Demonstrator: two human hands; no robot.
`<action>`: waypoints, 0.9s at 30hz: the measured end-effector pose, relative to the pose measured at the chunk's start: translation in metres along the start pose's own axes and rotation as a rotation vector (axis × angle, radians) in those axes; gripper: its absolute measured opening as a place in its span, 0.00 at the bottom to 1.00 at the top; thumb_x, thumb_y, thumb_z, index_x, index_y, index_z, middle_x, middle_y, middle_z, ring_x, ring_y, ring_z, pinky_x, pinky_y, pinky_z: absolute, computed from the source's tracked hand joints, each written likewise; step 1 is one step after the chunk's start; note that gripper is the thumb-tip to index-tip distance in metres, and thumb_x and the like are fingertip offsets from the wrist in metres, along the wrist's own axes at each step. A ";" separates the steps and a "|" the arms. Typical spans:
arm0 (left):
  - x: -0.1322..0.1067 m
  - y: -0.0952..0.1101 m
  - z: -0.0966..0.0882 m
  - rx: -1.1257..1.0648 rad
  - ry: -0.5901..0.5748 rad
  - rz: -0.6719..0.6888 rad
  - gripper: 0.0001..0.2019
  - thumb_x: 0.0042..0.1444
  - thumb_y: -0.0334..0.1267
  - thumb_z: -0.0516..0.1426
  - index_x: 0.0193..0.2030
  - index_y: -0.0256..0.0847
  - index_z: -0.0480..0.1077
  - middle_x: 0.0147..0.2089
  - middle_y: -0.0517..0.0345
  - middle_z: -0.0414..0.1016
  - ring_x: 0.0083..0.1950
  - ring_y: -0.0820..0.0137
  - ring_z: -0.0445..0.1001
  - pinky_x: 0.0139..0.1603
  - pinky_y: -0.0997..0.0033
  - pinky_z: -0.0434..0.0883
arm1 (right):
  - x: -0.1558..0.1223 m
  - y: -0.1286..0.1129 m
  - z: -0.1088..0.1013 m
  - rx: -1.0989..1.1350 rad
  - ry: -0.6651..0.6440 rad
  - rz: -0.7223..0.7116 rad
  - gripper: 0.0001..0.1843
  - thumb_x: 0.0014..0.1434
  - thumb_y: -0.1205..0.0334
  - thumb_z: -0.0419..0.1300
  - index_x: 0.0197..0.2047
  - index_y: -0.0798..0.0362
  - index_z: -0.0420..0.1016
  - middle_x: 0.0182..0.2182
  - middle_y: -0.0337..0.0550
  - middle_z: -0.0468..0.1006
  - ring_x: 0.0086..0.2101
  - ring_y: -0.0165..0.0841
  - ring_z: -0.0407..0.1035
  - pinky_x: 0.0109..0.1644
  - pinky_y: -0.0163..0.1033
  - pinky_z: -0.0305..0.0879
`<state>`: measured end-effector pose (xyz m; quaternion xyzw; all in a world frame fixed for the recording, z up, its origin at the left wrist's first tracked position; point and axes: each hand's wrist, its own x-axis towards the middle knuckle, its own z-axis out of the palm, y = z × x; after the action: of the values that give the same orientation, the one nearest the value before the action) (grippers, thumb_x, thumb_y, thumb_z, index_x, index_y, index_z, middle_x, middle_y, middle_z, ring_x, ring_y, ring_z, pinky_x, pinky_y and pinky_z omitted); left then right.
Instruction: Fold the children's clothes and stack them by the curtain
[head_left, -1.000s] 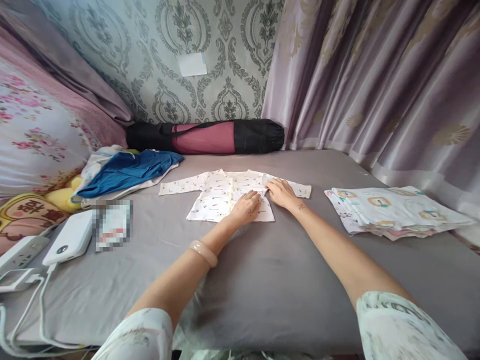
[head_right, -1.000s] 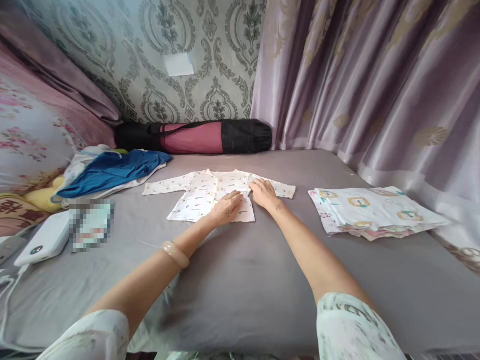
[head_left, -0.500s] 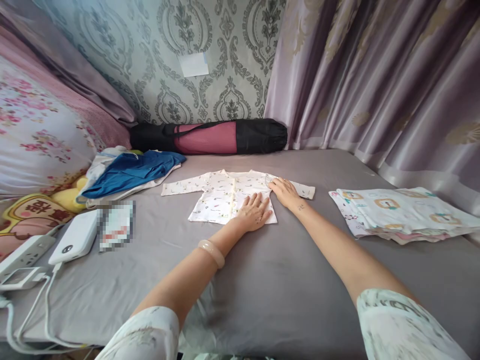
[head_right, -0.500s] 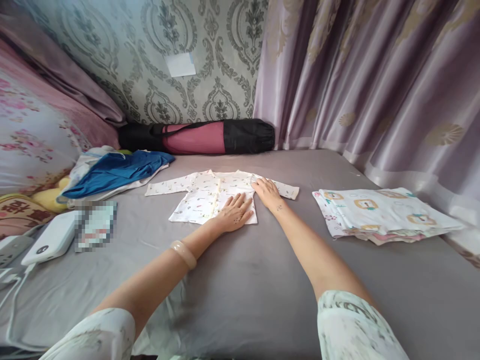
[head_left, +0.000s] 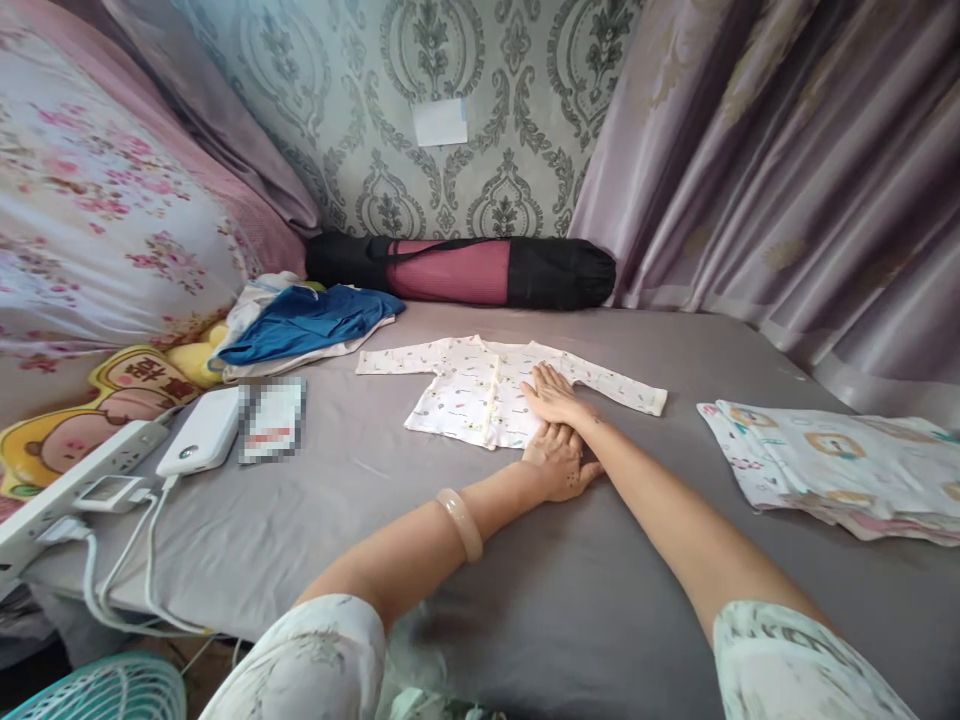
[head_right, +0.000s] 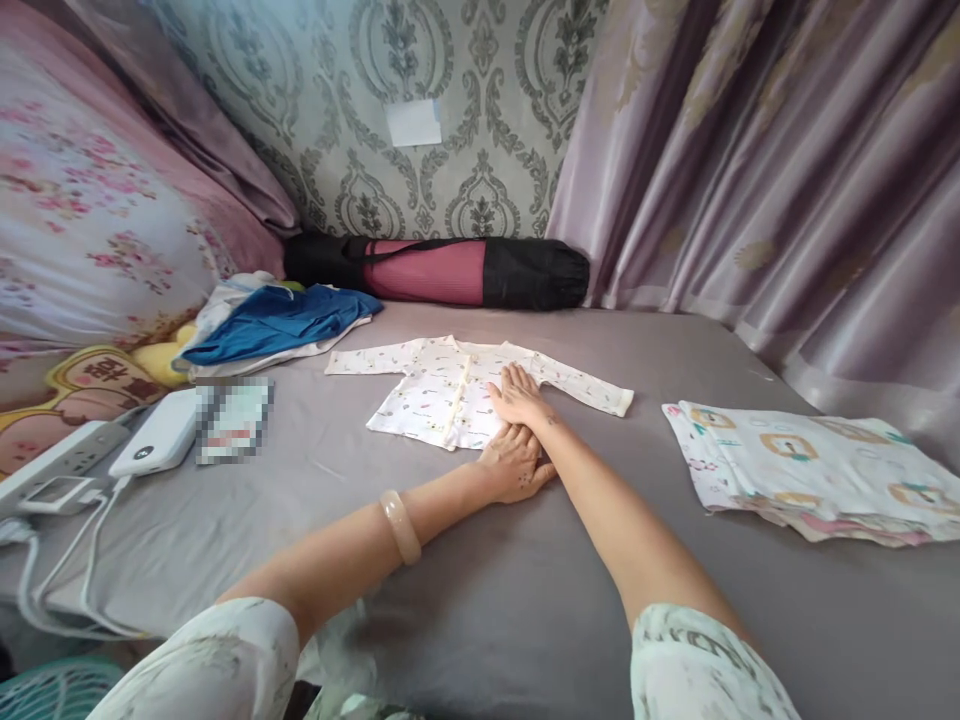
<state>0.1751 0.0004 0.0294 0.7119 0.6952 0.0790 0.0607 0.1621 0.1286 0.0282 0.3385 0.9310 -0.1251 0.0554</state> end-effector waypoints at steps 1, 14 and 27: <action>-0.003 0.000 0.000 -0.013 0.006 0.035 0.38 0.66 0.57 0.40 0.67 0.22 0.52 0.68 0.31 0.55 0.70 0.52 0.52 0.69 0.55 0.48 | 0.002 0.001 0.002 -0.006 -0.002 0.003 0.41 0.67 0.44 0.32 0.72 0.66 0.39 0.71 0.53 0.36 0.69 0.40 0.30 0.70 0.46 0.30; -0.059 -0.030 -0.040 -0.404 -0.074 0.400 0.27 0.68 0.51 0.40 0.63 0.34 0.61 0.65 0.46 0.65 0.66 0.65 0.62 0.65 0.69 0.60 | -0.013 -0.002 0.012 -0.126 0.200 -0.066 0.38 0.68 0.47 0.34 0.70 0.67 0.47 0.70 0.56 0.44 0.68 0.42 0.37 0.70 0.48 0.32; -0.063 -0.144 -0.025 0.109 0.031 -0.344 0.30 0.67 0.51 0.39 0.70 0.34 0.51 0.73 0.42 0.47 0.74 0.56 0.44 0.71 0.50 0.44 | -0.051 -0.048 0.022 -0.021 0.143 -0.172 0.33 0.68 0.46 0.36 0.72 0.50 0.48 0.71 0.52 0.43 0.68 0.46 0.36 0.68 0.60 0.31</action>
<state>0.0281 -0.0597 0.0239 0.5835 0.8107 0.0406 0.0242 0.1705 0.0555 0.0262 0.2647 0.9594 -0.0953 -0.0189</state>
